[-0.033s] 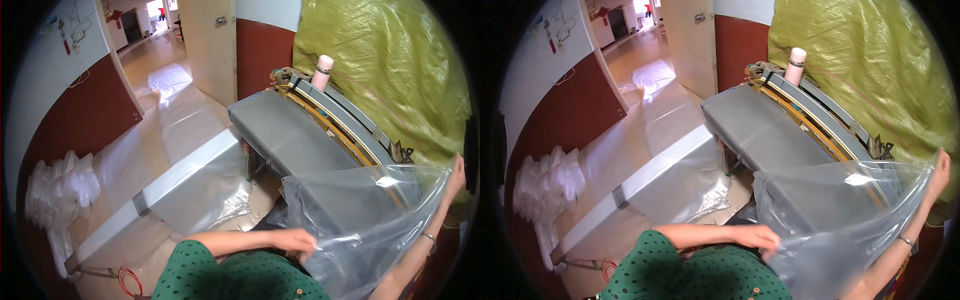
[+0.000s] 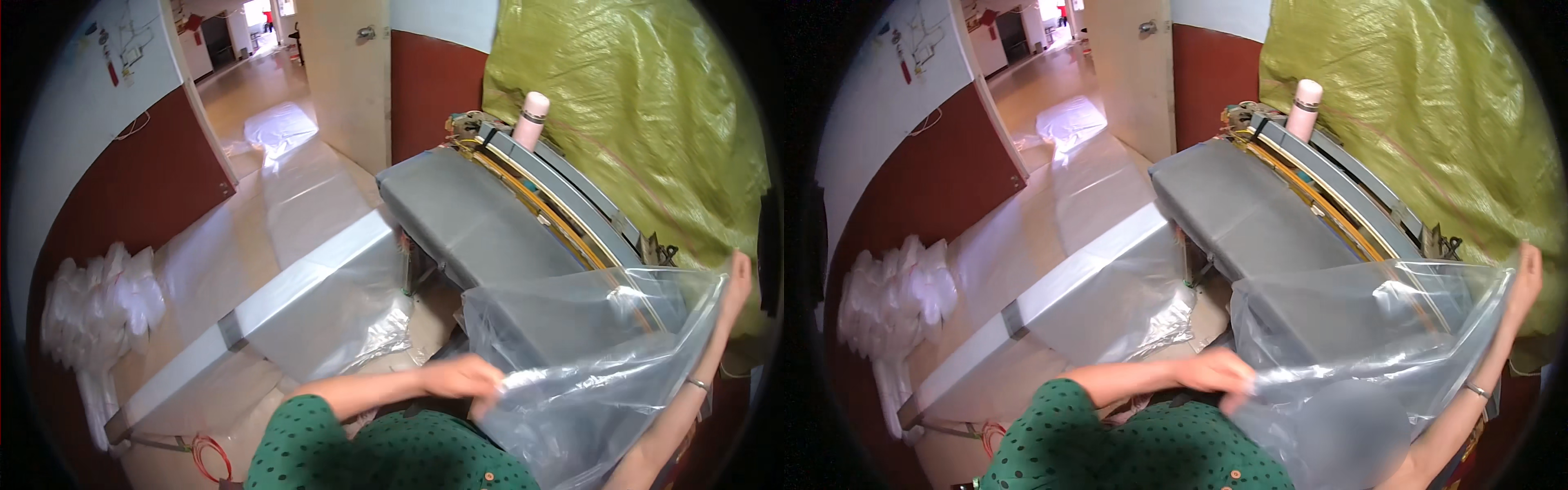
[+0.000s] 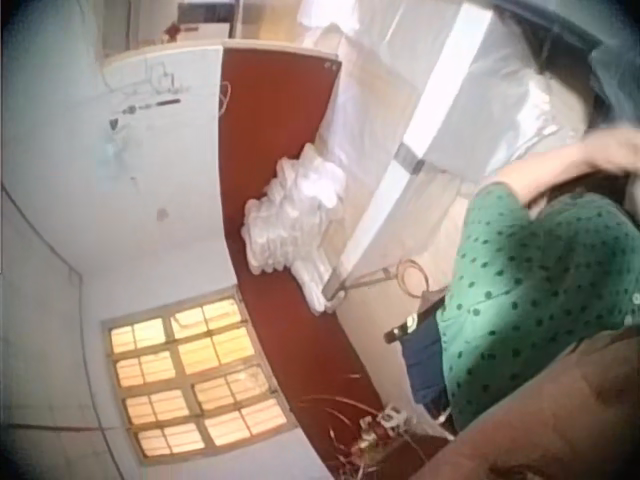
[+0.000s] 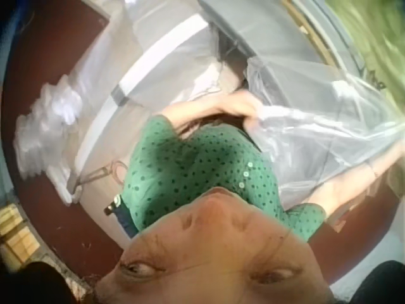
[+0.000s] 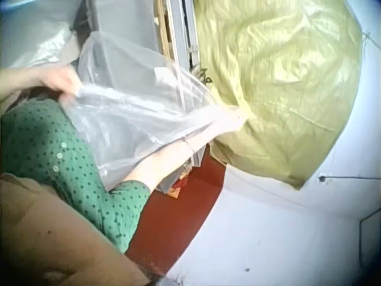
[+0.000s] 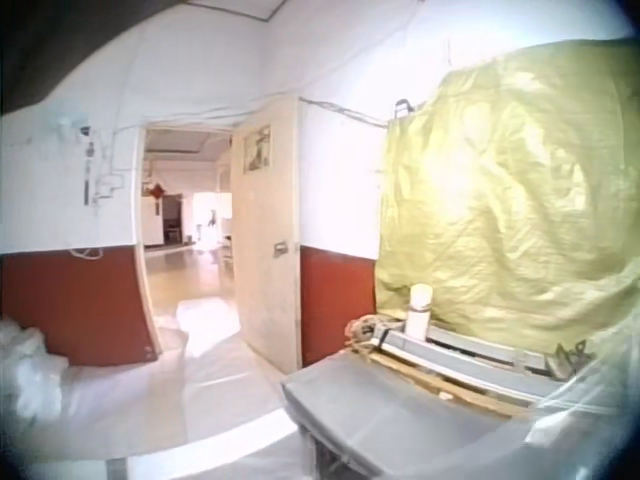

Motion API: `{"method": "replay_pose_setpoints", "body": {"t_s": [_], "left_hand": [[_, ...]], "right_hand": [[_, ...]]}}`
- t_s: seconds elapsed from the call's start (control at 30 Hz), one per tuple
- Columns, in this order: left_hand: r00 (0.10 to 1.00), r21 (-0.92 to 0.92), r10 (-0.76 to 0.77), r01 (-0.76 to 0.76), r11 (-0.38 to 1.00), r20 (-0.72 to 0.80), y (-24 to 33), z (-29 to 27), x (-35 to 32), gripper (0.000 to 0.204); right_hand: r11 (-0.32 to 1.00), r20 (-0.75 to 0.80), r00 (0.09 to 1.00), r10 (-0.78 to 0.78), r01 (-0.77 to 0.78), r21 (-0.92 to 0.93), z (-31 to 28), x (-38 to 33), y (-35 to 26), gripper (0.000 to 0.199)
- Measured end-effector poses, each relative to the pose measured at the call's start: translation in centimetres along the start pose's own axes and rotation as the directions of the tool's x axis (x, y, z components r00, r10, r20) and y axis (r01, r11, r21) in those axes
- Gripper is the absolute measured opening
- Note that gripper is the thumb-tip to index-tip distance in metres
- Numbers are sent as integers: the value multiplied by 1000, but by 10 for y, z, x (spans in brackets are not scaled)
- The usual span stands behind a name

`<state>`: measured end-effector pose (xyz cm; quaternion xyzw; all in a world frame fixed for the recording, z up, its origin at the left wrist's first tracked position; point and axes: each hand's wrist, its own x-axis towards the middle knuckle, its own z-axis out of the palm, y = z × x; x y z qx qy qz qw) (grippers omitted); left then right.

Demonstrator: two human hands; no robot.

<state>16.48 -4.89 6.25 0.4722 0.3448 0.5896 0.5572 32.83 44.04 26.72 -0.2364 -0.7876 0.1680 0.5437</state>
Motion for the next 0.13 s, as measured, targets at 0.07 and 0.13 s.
{"method": "replay_pose_setpoints", "body": {"t_s": [0.07,0.13], "left_hand": [[796,272,500,-425,863,-342,48,-23,-75,27],[781,138,568,-552,823,-260,72,-42,-140,29]], "right_hand": [[999,243,969,-28,20,33,47,-15,5,27],[987,624,765,160,-127,-97,114,-51,12,24]]}}
